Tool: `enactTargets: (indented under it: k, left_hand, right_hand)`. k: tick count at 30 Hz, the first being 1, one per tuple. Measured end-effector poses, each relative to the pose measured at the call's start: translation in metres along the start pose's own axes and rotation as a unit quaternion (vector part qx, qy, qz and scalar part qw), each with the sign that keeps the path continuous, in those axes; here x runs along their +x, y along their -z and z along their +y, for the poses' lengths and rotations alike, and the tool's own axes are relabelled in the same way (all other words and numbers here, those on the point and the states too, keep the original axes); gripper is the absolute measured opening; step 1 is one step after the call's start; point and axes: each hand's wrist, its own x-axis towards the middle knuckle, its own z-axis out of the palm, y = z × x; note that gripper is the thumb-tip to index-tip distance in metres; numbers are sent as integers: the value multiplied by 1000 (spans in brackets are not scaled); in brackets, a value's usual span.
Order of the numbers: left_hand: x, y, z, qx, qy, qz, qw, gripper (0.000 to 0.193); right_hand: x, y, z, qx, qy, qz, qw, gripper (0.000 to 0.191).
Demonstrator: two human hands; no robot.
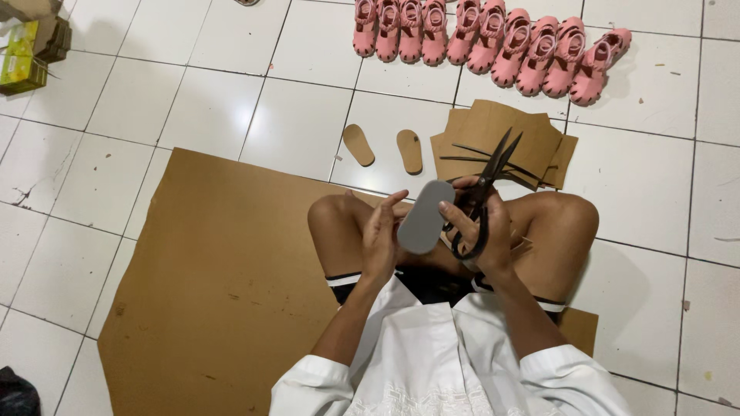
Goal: The person sits cross-legged on the floor and cuts shoe pattern pieces from cardboard sheets using scissors, trimming curved outlines around sandal shapes and setting finished cut pieces aside with a stack of completed patterns.
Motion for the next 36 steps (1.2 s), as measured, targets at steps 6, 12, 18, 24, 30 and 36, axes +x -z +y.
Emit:
enactTargets:
  k: [6,12,18,24,30,36]
  left_hand:
    - [-3,19,-13,-125,240,11,963,66]
    - [8,41,1,-39,69,59,995,27]
    - [89,73,66,154,18,70,985,41]
    - [143,92,66,548,-7,140,824,78]
    - [145,87,51,663,138,-87,730,54]
    - [154,80,50,691,139,-152,692,35]
  right_hand:
    - [-10,4,35,-124,79,-68,987,24]
    - [-37,4,72,-181,83,-93,976,32]
    - [-63,3,88,-164,-109,-32,980,26]
    - [-65,-14,93,-84,-159,34,983,33]
    - [-27,-16,63,-375,-193,54,905,36]
    - [-20,-35,74,-567,-63,-44,820,40]
